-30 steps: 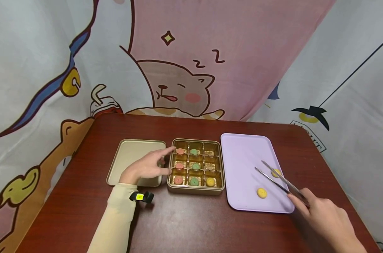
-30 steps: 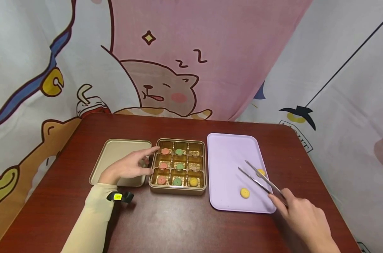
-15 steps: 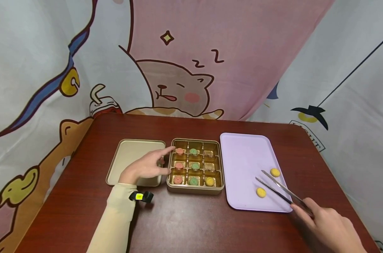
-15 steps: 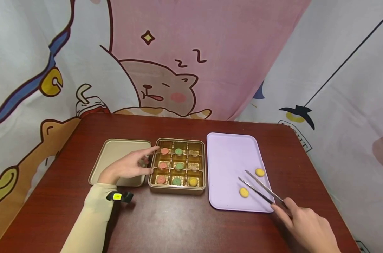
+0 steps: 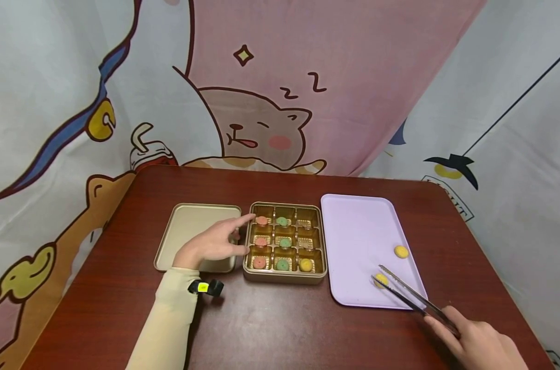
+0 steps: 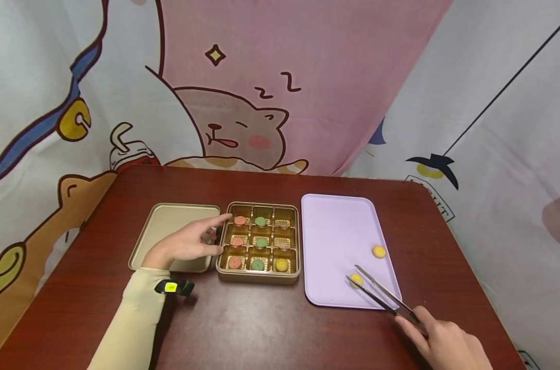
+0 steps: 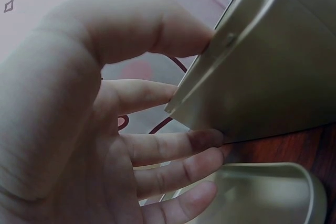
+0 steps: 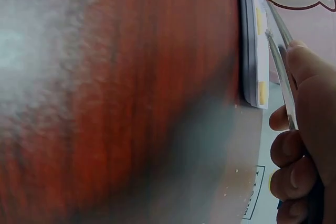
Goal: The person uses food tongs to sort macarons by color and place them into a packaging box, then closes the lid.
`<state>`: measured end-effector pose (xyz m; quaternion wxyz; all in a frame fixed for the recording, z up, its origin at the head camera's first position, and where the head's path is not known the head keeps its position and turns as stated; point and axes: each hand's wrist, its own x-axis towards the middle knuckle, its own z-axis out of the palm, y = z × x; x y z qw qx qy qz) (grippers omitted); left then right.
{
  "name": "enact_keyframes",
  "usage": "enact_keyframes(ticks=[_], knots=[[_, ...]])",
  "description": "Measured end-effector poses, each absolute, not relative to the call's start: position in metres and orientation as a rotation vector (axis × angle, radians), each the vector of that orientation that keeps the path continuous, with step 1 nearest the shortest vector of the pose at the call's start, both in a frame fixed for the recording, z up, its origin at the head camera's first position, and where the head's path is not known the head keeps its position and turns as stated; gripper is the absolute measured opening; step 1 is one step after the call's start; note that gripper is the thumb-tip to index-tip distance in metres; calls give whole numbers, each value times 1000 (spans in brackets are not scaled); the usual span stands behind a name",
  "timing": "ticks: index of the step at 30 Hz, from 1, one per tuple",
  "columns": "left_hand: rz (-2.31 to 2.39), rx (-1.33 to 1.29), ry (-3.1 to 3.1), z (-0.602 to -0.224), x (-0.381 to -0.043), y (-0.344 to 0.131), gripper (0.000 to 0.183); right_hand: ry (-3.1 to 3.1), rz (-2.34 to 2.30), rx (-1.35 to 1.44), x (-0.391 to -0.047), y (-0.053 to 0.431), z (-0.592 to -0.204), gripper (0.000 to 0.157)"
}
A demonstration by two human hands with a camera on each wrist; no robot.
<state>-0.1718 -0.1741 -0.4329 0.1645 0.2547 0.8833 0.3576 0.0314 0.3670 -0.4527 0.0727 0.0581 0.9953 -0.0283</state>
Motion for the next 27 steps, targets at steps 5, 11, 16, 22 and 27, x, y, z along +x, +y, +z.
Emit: enact_keyframes(ticks=[5, 11, 16, 22, 27], knots=[[1018, 723, 2518, -433, -172, -174, 90, 2987, -55, 153, 33, 368, -457, 51], [1014, 720, 2521, -434, -172, -174, 90, 3030, -22, 128, 34, 367, -458, 48], [1013, 747, 2528, -436, -173, -175, 89, 3034, -22, 128, 33, 368, -457, 48], [1002, 727, 2522, -433, -172, -174, 90, 3021, -19, 132, 33, 367, -456, 49], [1001, 716, 2515, -432, -171, -172, 91, 3025, -23, 139, 32, 365, -453, 49]])
